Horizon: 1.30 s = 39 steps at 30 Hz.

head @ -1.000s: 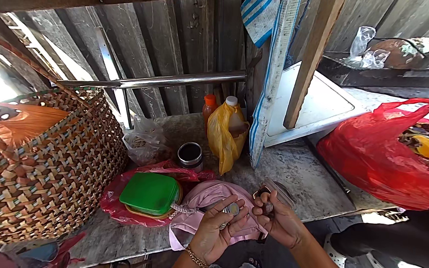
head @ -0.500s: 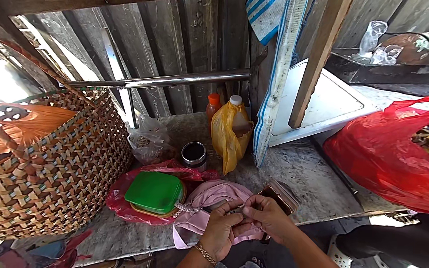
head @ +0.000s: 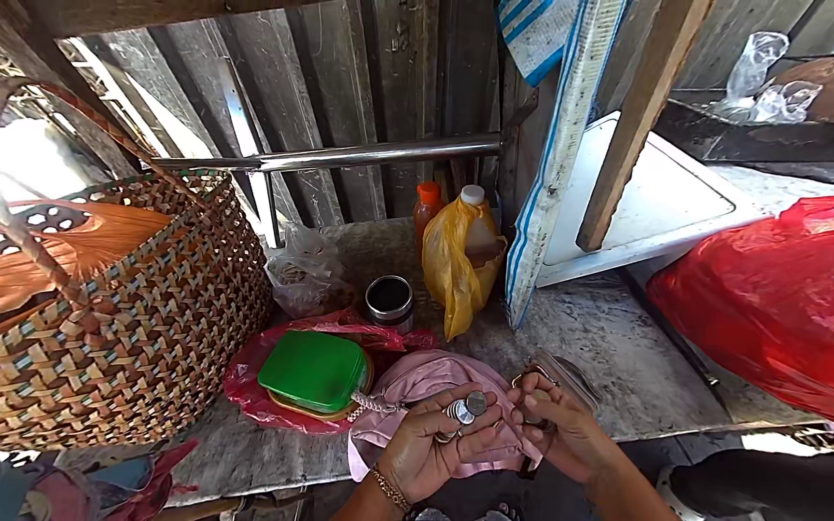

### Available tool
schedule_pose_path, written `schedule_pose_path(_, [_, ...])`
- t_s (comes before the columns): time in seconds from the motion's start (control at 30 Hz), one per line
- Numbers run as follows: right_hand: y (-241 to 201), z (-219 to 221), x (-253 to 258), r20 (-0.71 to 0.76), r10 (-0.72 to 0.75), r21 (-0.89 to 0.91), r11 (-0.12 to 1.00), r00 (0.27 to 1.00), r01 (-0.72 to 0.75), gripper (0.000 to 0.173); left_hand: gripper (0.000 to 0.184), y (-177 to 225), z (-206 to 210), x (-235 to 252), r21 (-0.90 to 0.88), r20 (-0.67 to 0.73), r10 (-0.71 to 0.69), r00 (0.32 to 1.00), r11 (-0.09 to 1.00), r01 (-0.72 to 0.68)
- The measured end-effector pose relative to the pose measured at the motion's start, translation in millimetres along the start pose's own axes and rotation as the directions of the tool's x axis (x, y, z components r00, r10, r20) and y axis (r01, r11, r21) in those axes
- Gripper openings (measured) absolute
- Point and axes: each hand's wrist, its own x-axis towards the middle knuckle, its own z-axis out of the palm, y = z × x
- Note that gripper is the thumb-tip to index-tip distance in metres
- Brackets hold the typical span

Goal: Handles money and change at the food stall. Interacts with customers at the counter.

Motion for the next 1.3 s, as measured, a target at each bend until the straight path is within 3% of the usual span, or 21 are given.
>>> schedule_pose_path(0.17, [-2, -1, -1, 0.051, 0.008, -0.064, 0.998, 0.999, -0.004, 0.016, 0.044, -6, 8, 1, 0.04, -0.121, 0.069, 0.99, 0.997, -0.064])
schedule_pose_path(0.3, [-7, 22, -1, -0.096, 0.008, -0.238, 0.971, 0.995, -0.03, 0.016, 0.036, -10, 17, 5, 0.058, -0.28, 0.117, 0.953, 0.993, -0.105])
schedule_pose_path(0.4, [-12, 39, 2, -0.139, -0.036, -0.419, 0.908, 0.99, -0.026, 0.024, 0.034, -11, 14, 7, 0.024, -0.262, 0.1, 0.96, 0.995, -0.098])
schedule_pose_path(0.47, [-14, 46, 4, -0.117, -0.066, -0.53, 0.848, 0.991, -0.006, 0.027, 0.049, -11, 12, 7, -0.027, -0.205, 0.062, 0.977, 0.997, -0.069])
schedule_pose_path(0.53, [-17, 50, 5, -0.057, -0.093, -0.68, 0.733, 0.994, 0.029, 0.025, 0.071, -10, 11, 6, -0.058, -0.173, 0.035, 0.984, 0.997, -0.045])
schedule_pose_path(0.6, [-17, 53, 4, 0.046, -0.111, -0.831, 0.547, 0.993, 0.1, 0.023, 0.085, -10, 12, 6, -0.054, -0.174, 0.022, 0.985, 0.998, -0.031])
schedule_pose_path(0.83, [1, 65, -3, 0.326, -0.099, -0.938, 0.092, 0.94, 0.335, 0.027, 0.092, -10, 8, 3, -0.064, -0.066, 0.001, 0.998, 0.998, -0.005])
schedule_pose_path(0.9, [5, 70, -4, 0.314, -0.044, -0.948, -0.073, 0.948, 0.31, 0.034, 0.09, -11, 5, 3, -0.075, -0.023, -0.005, 1.0, 0.997, 0.003])
schedule_pose_path(1.0, [5, 83, -8, 0.172, 0.063, -0.956, -0.23, 0.983, 0.182, 0.044, 0.094, -10, 7, 4, -0.087, -0.038, 0.005, 0.999, 0.996, -0.008])
schedule_pose_path(1.1, [7, 86, -8, 0.137, 0.032, -0.947, -0.29, 0.99, 0.14, 0.041, 0.099, -11, 7, 5, -0.096, -0.049, 0.023, 0.999, 0.995, -0.027])
schedule_pose_path(1.3, [17, 72, -6, 0.263, -0.085, -0.946, -0.215, 0.961, 0.24, 0.034, 0.101, -16, 7, 7, -0.164, -0.078, 0.097, 0.992, 0.98, -0.109])
